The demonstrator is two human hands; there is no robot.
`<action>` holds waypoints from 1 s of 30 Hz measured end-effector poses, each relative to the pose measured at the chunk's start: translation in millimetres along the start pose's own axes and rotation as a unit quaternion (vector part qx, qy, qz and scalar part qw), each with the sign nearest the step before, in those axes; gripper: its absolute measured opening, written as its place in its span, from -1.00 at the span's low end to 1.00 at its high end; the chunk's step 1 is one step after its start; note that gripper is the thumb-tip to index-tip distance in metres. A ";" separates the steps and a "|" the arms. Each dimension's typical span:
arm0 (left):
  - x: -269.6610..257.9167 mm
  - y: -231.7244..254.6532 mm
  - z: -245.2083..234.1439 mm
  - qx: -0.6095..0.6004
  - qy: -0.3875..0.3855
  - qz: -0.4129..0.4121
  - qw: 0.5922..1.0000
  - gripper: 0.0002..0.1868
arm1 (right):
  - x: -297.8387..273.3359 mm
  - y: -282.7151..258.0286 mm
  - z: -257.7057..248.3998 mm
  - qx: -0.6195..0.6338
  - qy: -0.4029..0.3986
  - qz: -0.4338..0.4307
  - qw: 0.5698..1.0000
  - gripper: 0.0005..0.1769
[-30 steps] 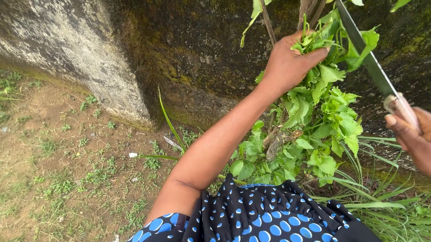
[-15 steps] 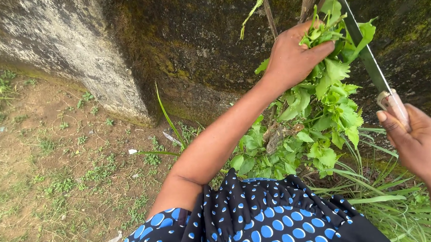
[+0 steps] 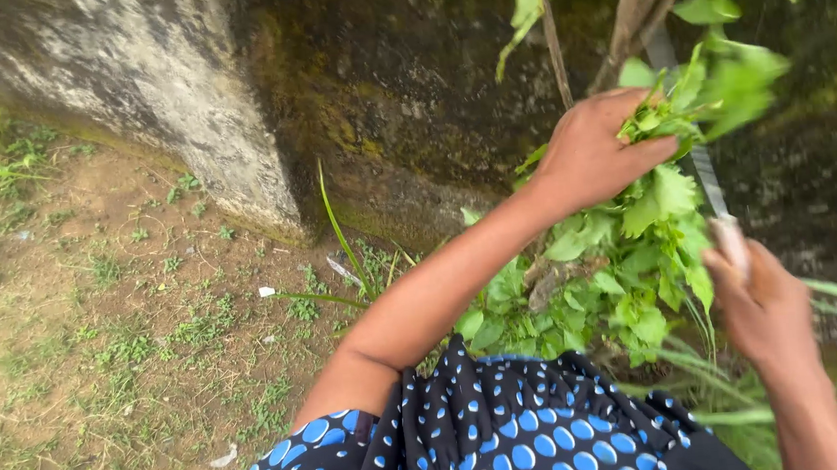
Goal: Harvesting or picking green leaves from bushes using a knife and hands in a garden.
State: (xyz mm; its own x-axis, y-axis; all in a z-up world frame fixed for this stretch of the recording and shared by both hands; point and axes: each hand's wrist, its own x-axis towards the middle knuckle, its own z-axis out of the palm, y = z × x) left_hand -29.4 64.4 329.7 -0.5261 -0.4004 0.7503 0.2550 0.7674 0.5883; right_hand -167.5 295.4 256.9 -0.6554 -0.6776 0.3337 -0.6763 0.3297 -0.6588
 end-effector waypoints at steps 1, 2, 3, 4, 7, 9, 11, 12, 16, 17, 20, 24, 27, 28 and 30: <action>3.5 -8.5 -2.3 0.003 0.003 0.000 1.000 -0.61 | 1.9 6.1 -2.1 0.001 -0.002 -0.004 1.000 -0.69; 6.8 -17.1 -4.3 0.007 0.012 -0.001 1.000 -0.66 | 3.9 12.6 -4.2 0.048 -0.001 0.000 0.999 -0.70; 6.3 -26.0 -1.3 0.008 0.018 -0.005 1.000 -0.70 | 0.8 22.8 -7.7 0.092 -0.001 0.011 0.996 -0.67; -1.5 -22.0 -2.3 0.006 0.017 -0.008 1.000 -0.70 | -7.7 19.9 -6.6 0.090 -0.004 0.013 0.996 -0.67; -5.1 -18.1 -12.7 -0.048 0.047 -0.077 0.995 -0.54 | -15.1 10.3 -0.3 0.085 -0.023 0.037 0.995 -0.71; -11.3 -28.8 -13.7 -0.109 0.054 -0.077 0.990 -0.65 | -23.9 16.4 6.3 0.172 -0.037 0.076 0.982 -0.73; -15.7 -27.8 -24.3 -0.090 0.068 -0.087 0.990 -0.66 | -30.4 24.1 12.5 0.203 -0.048 0.067 0.976 -0.73; -17.1 -27.0 -29.3 -0.071 0.083 -0.096 0.989 -0.66 | -33.6 28.0 15.4 0.233 -0.057 0.058 0.969 -0.73; -26.8 -31.7 -42.5 -0.163 0.104 -0.066 0.979 -0.81 | -42.2 28.5 17.0 0.276 -0.075 0.045 0.957 -0.74; -28.7 -32.8 -44.7 -0.205 0.124 -0.066 0.969 -0.82 | -43.9 25.0 16.6 0.288 -0.075 0.046 0.954 -0.74; -34.6 -33.0 -53.7 -0.265 0.152 -0.067 0.950 -0.81 | -48.4 19.9 18.2 0.299 -0.077 0.059 0.949 -0.74; -44.2 -27.6 -65.9 -0.318 0.168 -0.095 0.928 -0.78 | -54.4 16.2 22.0 0.307 -0.099 0.054 0.945 -0.73; -51.4 -31.5 -70.6 -0.246 0.193 -0.116 0.943 -0.78 | -55.4 20.8 25.2 0.297 -0.106 0.067 0.947 -0.71; -53.0 -33.4 -72.0 -0.246 0.194 -0.117 0.943 -0.78 | -57.0 16.7 24.6 0.297 -0.107 0.067 0.947 -0.71; -56.4 -37.4 -74.6 -0.201 0.222 -0.119 0.947 -0.75 | -60.8 8.6 23.7 0.313 -0.106 0.069 0.941 -0.72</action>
State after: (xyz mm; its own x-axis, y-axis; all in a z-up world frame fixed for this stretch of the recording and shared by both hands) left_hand 51.3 20.9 288.0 -0.2381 -0.7776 0.5820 0.5064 0.4119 0.7576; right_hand -125.5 323.8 215.0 -0.5951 -0.7950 0.1174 -0.2158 0.0173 -0.9763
